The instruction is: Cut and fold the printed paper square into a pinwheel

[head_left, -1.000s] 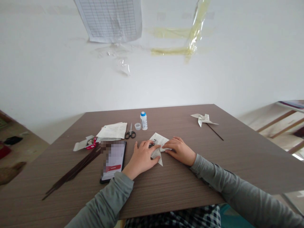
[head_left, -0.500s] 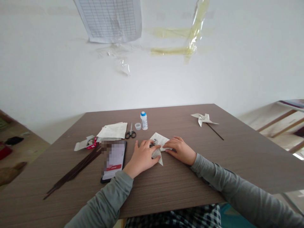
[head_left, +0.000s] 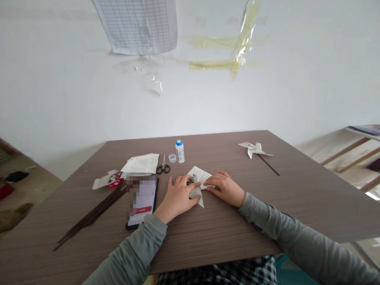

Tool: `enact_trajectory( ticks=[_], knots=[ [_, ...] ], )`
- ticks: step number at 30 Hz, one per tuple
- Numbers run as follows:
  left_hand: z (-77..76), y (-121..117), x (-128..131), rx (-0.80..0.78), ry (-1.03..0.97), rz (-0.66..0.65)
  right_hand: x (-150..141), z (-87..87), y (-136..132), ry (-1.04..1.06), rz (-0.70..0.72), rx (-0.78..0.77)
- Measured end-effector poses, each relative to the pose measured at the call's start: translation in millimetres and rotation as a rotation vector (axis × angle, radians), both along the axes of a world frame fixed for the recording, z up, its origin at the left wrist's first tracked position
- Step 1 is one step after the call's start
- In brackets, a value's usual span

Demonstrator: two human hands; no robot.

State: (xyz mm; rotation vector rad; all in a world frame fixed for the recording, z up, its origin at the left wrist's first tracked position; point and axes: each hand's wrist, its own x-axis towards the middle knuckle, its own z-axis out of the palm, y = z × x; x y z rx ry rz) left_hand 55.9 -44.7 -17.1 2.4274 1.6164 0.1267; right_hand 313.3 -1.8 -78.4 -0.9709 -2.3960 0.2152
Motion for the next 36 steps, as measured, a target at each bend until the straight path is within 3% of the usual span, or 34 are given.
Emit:
enact_trajectory(
  ticks=[18, 36],
  knots=[
    [0.0, 3.1, -2.7, -0.073, -0.024, 0.034, -0.5, -1.4, 1.2, 0.0, 0.001, 0.007],
    [-4.3, 5.6, -2.9, -0.029, -0.045, 0.03, -0.4, 2.8, -2.3, -0.012, -0.012, -0.023]
  ],
)
